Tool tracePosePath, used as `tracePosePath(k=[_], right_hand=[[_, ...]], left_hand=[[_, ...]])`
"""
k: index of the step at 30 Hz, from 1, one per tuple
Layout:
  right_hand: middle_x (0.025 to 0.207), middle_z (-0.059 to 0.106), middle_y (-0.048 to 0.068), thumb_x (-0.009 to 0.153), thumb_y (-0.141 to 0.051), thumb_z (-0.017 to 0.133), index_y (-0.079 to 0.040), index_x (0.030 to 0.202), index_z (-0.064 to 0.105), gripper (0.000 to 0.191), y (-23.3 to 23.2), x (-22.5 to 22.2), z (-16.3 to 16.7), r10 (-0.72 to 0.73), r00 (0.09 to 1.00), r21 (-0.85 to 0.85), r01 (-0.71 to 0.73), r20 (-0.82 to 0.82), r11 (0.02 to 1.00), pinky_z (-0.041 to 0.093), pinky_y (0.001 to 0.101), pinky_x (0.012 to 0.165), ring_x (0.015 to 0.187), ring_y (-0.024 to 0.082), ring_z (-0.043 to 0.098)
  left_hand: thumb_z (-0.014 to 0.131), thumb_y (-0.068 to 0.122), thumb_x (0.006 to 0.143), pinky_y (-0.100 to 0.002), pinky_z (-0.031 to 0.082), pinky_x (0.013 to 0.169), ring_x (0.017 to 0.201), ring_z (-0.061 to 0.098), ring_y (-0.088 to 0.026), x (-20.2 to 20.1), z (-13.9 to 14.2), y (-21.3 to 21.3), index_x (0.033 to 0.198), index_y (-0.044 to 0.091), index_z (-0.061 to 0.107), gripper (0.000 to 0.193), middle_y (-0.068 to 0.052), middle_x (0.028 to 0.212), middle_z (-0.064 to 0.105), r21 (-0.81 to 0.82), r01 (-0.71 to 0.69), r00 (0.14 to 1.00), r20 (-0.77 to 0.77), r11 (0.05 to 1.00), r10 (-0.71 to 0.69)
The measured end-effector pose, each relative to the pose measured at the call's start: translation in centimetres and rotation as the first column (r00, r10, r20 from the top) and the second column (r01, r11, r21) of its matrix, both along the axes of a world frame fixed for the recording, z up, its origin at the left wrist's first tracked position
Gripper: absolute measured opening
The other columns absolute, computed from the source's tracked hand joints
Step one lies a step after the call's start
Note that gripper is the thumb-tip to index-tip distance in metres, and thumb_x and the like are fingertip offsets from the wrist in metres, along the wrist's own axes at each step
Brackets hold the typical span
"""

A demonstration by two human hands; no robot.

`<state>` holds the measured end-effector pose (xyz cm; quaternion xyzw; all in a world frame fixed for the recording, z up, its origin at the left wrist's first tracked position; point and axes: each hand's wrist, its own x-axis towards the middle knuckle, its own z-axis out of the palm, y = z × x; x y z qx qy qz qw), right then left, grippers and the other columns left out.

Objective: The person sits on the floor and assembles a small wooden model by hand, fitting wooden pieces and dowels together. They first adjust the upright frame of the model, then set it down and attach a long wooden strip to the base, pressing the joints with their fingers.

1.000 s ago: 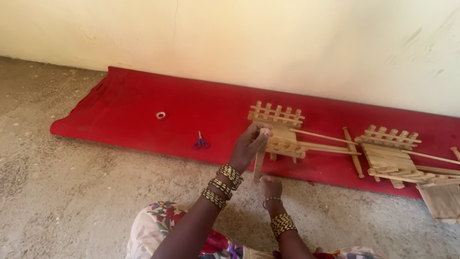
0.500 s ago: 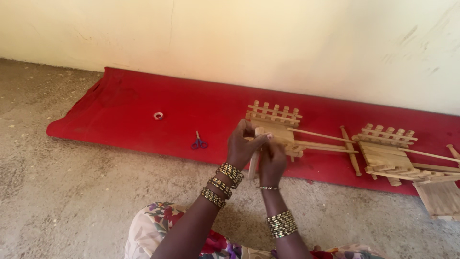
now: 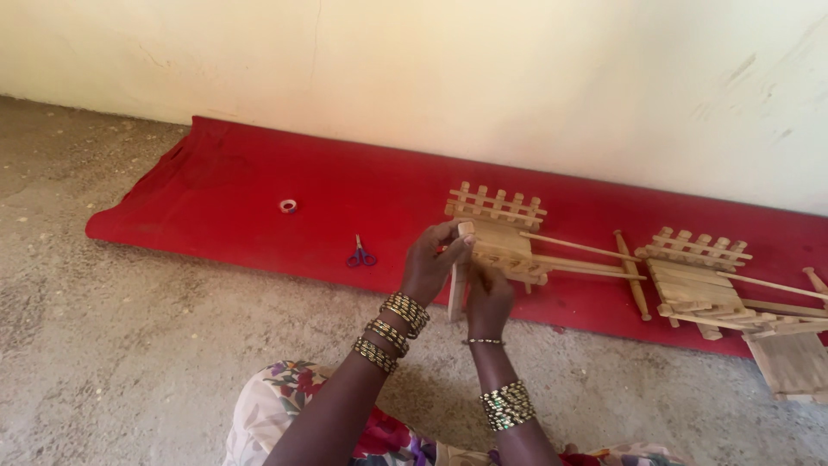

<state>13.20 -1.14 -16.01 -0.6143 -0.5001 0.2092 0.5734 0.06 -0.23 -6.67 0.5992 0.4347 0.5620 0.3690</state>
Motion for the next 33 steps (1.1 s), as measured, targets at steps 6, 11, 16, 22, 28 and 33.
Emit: tracePosePath(k=[6,11,16,22,28,33], right_hand=[[0.101,0.077,0.009,0.1,-0.005,0.061,-0.004,0.11,0.075,0.017,-0.8,-0.9,4.5,0.016,0.999,0.253,-0.004,-0.046,0.967,0.063,0.031,0.074,0.086,0.014,0.074],[0.094,0.074,0.015,0.101,-0.013,0.062,-0.005,0.104,0.075,0.016,-0.2,-0.4,-3.8,0.004,0.959,-0.004,-0.003,0.285,1.0,0.056,0.0388,0.076,0.084,0.026,0.072],[0.088,0.076,0.017,0.089,-0.023,0.066,-0.011,0.108,0.078,0.025,-0.9,0.9,-11.0,0.042,0.982,-0.241,0.004,0.185,0.971,0.057,0.0387,0.074,0.08,0.027,0.075],[0.081,0.075,0.019,0.091,-0.022,0.069,-0.008,0.107,0.08,0.024,-0.6,0.5,-9.3,-0.056,0.993,-0.413,0.093,0.101,0.906,0.056,0.0374,0.073,0.075,0.025,0.075],[0.083,0.07,0.016,0.102,-0.018,0.07,0.003,0.102,0.076,0.022,-0.2,-1.3,1.7,-0.029,0.998,-0.009,0.028,-0.058,1.0,0.053,0.034,0.07,0.077,0.02,0.065],[0.109,0.073,0.008,0.099,-0.014,0.058,-0.005,0.122,0.073,0.028,-1.6,-2.6,7.3,0.061,0.996,0.301,-0.038,-0.068,0.953,0.06,0.0302,0.079,0.093,0.015,0.071]], left_hand=[[0.071,0.031,0.095,-0.031,0.058,0.084,0.096,0.069,-0.014,-0.1,-0.3,0.2,0.117,0.005,0.072,0.034,-0.005,0.103,0.071,-0.005,0.068,0.997,-0.029,0.998,-0.068],[0.069,0.029,0.096,-0.032,0.057,0.087,0.1,0.069,-0.016,-0.7,-0.6,0.2,0.123,0.004,0.068,0.037,-0.007,0.108,0.073,-0.024,0.076,0.997,0.002,0.997,-0.076],[0.068,0.03,0.096,-0.031,0.056,0.092,0.107,0.069,-0.014,-1.0,-0.4,0.2,0.124,0.005,0.066,0.037,-0.008,0.112,0.075,-0.025,0.154,0.986,0.073,0.988,-0.152],[0.075,0.029,0.092,-0.033,0.058,0.084,0.098,0.07,-0.015,-0.5,0.5,-0.2,0.106,0.005,0.067,0.028,-0.008,0.1,0.075,-0.091,0.124,0.992,0.035,0.988,-0.121],[0.084,0.021,0.08,-0.031,0.064,0.08,0.092,0.074,-0.013,0.0,0.9,-0.1,0.104,0.004,0.069,0.033,-0.006,0.098,0.078,-0.086,-0.027,1.0,0.005,0.996,0.027],[0.08,0.02,0.085,-0.031,0.061,0.086,0.099,0.073,-0.014,-0.7,0.1,-0.1,0.122,0.005,0.072,0.041,-0.007,0.108,0.079,-0.039,0.012,0.999,0.044,0.999,-0.01]])
